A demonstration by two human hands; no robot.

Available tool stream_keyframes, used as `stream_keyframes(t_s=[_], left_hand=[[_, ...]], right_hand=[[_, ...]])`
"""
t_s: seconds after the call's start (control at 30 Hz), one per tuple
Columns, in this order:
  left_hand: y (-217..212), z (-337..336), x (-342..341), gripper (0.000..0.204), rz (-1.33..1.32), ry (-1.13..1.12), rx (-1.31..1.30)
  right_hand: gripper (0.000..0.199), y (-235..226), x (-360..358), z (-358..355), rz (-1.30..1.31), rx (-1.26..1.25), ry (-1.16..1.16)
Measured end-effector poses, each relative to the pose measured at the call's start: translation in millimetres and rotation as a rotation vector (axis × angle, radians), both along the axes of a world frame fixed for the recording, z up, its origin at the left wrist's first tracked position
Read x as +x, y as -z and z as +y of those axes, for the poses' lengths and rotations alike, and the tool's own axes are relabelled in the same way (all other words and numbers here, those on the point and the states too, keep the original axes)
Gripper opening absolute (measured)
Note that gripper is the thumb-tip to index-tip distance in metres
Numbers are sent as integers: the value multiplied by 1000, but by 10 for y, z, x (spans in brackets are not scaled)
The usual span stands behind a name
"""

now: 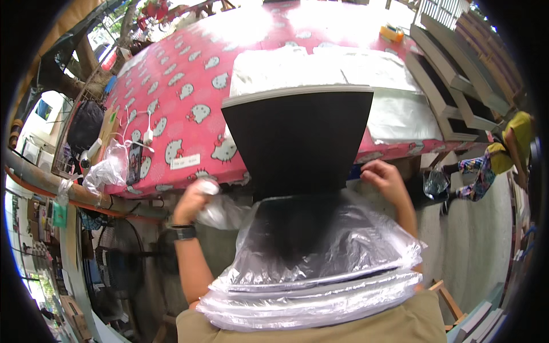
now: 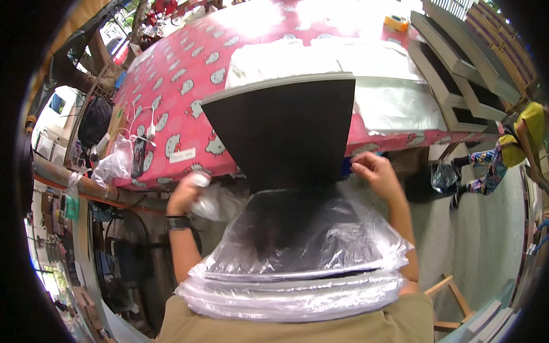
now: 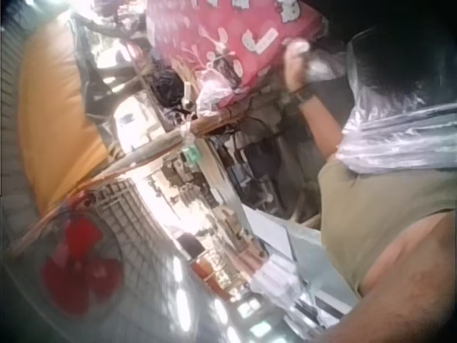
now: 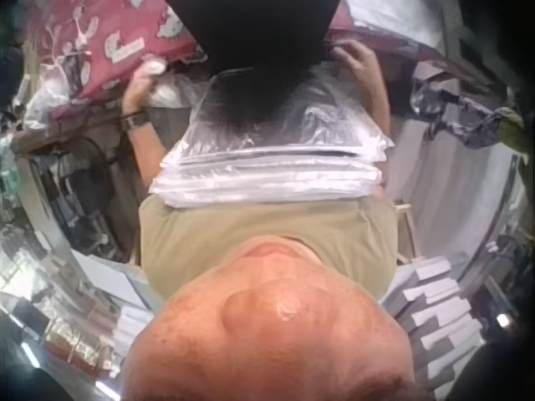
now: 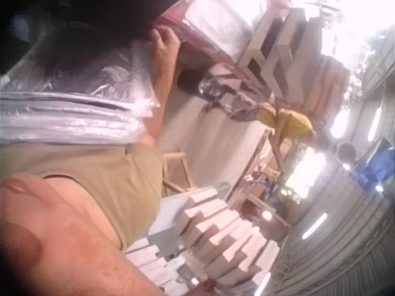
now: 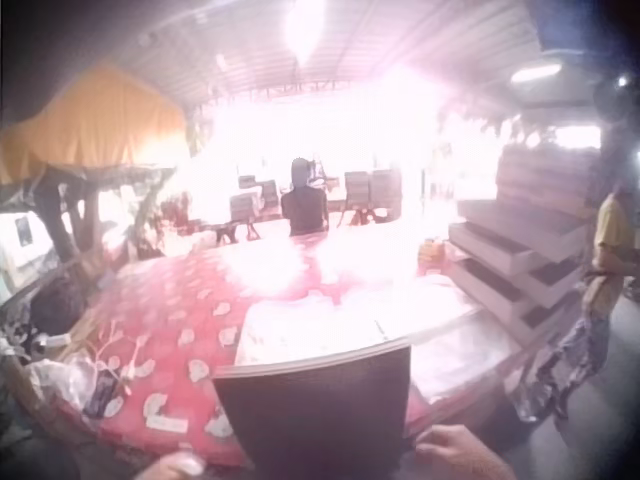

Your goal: The person packages items into plastic bags. The person places white folders into clear plastic sleeves, smooths the plastic, and places the sleeved items onto a stack.

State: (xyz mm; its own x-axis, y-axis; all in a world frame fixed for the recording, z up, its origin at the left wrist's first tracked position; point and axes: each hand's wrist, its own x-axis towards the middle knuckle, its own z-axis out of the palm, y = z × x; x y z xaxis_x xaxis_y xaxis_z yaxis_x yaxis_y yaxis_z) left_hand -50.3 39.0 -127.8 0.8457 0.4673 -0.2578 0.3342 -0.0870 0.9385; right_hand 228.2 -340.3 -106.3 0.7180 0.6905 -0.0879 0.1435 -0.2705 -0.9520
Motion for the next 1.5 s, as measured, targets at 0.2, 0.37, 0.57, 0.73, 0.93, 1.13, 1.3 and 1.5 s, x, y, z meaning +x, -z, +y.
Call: stream_keyframes(t_s=[0.2,0.37,0.57,0.73,0.93,1.13,1.3,1.5], left_hand=[[-1692,-773,358,34,-589,-4,-64],[-1922,-1019,775,48,-747,268,-527],[-1598,-1252,1159,59,-716,170,-552],[-1264,-1466,1316,57,-646,153,-630],[-1036,-1397,1238,39,-454,163,-633],[-959,-1370,1234,22,-560,37,-510],[-861,-1346,1261,19,-498,-15,-422],[-883,-1341,1260,19,-590,82,-575]], right_hand=[[54,-511,-578,614,259,296,-1599],[50,444,-265,544,-165,-493,-1053],[15,-955,-250,901,31,308,-285],[16,-1065,-542,1201,-109,420,-303],[13,-851,-537,1172,-13,446,-58],[11,-793,-593,1249,-103,327,-38],[10,-759,-669,1274,-136,418,-14],[12,-726,-644,1248,-177,433,-22]])
